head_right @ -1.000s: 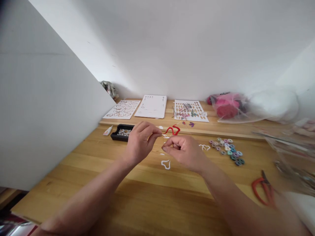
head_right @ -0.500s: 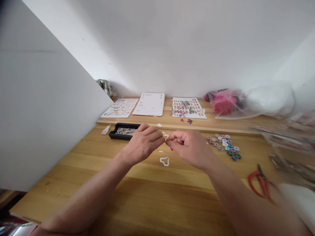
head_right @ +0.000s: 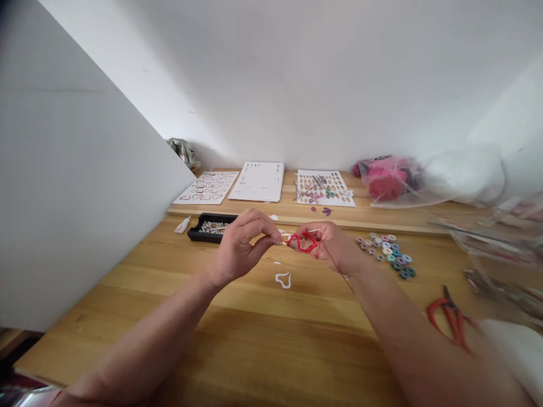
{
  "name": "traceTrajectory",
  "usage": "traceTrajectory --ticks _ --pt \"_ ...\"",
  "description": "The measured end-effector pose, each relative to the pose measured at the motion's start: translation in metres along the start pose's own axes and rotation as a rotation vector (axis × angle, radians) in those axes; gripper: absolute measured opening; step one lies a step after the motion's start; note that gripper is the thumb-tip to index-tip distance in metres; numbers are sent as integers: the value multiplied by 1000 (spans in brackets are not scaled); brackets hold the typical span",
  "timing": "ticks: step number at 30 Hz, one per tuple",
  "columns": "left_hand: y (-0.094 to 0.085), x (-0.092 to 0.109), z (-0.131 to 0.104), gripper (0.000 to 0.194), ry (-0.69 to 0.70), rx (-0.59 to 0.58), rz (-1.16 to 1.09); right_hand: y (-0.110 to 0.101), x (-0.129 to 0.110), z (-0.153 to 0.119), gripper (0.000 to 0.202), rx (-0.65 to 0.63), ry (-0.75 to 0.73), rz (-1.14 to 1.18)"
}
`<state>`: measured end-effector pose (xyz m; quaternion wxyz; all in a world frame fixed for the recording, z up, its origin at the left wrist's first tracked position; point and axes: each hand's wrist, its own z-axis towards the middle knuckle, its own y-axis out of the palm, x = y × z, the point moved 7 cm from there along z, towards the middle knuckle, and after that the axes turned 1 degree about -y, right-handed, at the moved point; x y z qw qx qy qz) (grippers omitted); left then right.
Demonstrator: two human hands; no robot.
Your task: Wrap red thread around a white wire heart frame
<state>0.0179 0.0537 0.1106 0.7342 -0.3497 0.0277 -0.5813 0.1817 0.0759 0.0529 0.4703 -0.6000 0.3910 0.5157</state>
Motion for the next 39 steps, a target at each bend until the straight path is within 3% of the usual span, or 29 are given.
traceTrajectory --ticks 9,14,19,31,35,39 --pt "-1 -1 1 14 33 -30 147 9 -8 -3 34 17 34 -170" --pt "-4 -10 0 15 -23 40 133 16 -10 -4 33 -63 -59 -131" --pt "-5 -13 -2 10 -15 98 158 17 -8 -8 35 -73 -27 -191" --pt "-3 -14 -2 13 -26 21 262 19 3 -4 30 -135 -120 -271" --pt "-4 -16 -2 14 -9 5 325 15 3 -7 50 -207 -84 -239" --pt "-7 -14 -1 16 54 7 400 11 1 -7 75 -334 -102 -32"
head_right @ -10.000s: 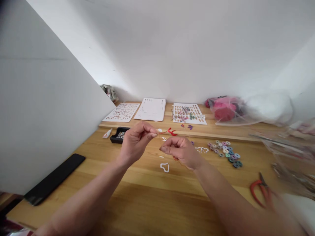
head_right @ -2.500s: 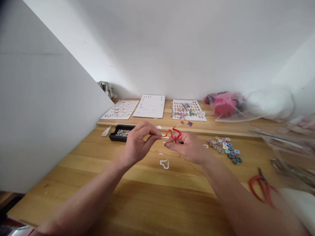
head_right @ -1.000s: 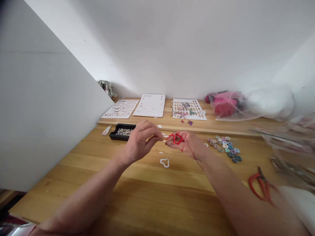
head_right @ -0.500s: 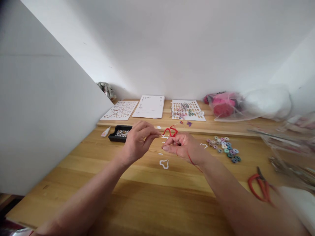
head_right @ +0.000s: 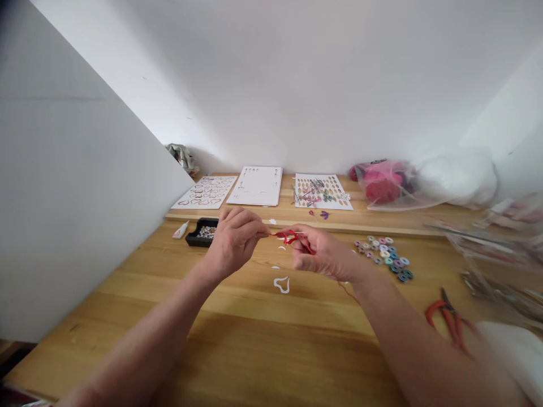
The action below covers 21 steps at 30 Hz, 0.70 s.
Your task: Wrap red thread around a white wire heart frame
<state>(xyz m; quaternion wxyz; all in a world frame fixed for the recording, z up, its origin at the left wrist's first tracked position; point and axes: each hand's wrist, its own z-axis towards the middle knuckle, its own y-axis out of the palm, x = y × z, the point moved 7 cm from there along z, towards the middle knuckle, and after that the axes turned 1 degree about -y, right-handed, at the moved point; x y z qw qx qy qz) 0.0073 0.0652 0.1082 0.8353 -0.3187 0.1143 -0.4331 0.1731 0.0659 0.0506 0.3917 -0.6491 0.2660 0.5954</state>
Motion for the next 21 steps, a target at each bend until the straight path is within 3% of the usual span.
traceTrajectory --ticks 8,14,17,21 --pt "-7 -12 0 13 -78 64 -68 -5 -5 -2 112 -22 -134 246" --pt "-4 -19 -1 10 -244 108 -282 0 -4 3 43 255 -41 -136" --pt "-3 -18 -3 8 -271 150 -332 6 -6 5 37 345 -76 -241" --pt "-3 -15 -4 8 -238 168 -228 13 -10 2 29 383 -167 -374"
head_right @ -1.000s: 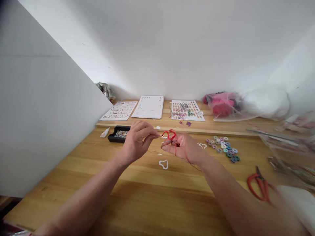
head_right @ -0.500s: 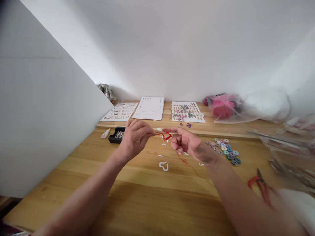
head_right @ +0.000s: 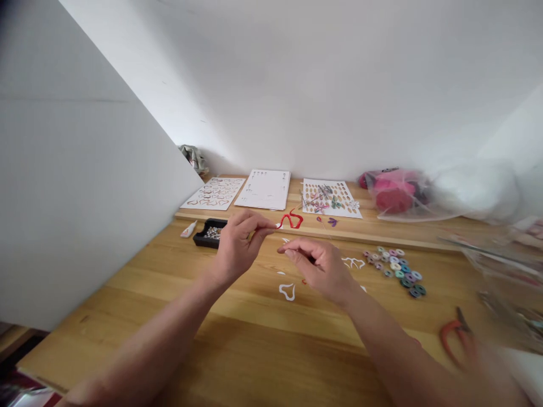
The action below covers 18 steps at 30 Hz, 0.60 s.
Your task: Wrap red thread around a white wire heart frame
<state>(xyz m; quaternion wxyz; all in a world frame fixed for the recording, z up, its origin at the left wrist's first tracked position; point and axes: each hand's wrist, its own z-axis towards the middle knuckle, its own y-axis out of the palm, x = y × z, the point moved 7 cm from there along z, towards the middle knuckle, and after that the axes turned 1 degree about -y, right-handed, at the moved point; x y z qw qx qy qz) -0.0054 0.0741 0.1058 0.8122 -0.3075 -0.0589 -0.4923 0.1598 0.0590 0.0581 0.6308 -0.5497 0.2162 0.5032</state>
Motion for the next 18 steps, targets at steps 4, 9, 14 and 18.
traceTrajectory --ticks 4,9,14,18 --pt "1 2 -1 9 6 5 24 0 -5 -2 25 21 -61 -51" --pt "4 0 -2 8 -126 -22 -206 4 1 1 27 -35 12 -51" --pt "8 -7 -3 3 -273 -36 -359 -2 6 2 30 17 120 38" --pt "10 -9 -3 3 -329 -53 -403 -3 6 2 31 7 186 116"
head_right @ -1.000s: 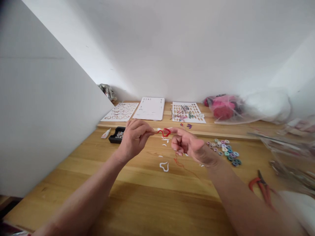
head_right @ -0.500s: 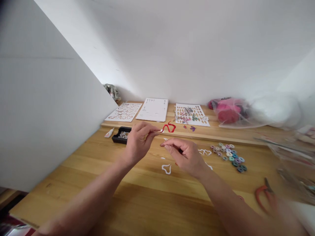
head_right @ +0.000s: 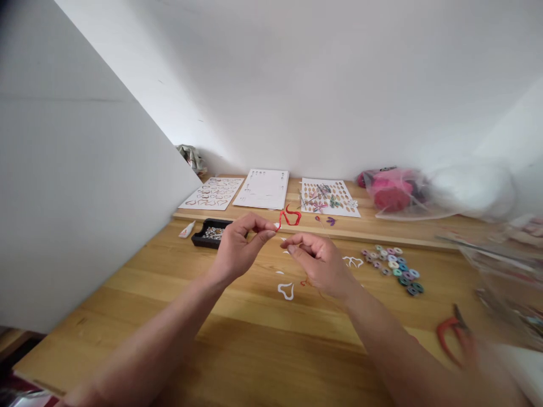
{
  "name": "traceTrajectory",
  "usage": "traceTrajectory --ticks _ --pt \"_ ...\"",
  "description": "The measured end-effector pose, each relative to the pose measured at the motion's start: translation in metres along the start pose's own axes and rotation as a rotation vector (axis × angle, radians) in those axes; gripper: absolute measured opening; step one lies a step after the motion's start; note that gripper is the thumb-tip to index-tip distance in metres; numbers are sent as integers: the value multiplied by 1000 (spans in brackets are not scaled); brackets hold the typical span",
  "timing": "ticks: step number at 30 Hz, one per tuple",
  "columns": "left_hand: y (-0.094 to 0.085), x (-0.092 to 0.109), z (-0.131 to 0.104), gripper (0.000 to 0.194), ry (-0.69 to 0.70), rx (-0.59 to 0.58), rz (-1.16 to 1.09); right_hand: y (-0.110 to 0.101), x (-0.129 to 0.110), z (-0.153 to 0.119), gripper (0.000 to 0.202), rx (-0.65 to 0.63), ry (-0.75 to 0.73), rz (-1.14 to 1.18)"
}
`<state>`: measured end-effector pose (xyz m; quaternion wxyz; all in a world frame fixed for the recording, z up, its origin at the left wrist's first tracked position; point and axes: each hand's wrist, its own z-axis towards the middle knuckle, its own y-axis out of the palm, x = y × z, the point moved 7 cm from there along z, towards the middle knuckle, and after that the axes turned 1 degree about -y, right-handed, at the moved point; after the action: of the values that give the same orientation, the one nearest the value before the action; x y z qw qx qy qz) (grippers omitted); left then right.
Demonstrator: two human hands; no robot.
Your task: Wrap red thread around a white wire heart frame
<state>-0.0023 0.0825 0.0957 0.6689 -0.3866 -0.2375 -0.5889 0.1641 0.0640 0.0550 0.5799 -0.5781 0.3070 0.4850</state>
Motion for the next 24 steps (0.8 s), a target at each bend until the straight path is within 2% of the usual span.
traceTrajectory --ticks 9,13,17,19,21,24 --pt "8 -9 -2 6 -138 -76 -126 2 8 3 36 -40 61 68" --pt "9 -7 -3 6 -122 -82 -82 6 9 3 36 -85 46 104" --pt "9 0 -3 5 -44 -75 5 10 9 2 32 -164 37 55" --pt "9 4 -3 5 10 -62 42 4 6 1 31 -100 18 -27" --pt "9 7 -4 6 52 -50 78 -4 1 -1 43 -8 -3 -70" --pt "10 9 -6 7 85 -49 141 -5 -11 -5 62 58 -49 94"
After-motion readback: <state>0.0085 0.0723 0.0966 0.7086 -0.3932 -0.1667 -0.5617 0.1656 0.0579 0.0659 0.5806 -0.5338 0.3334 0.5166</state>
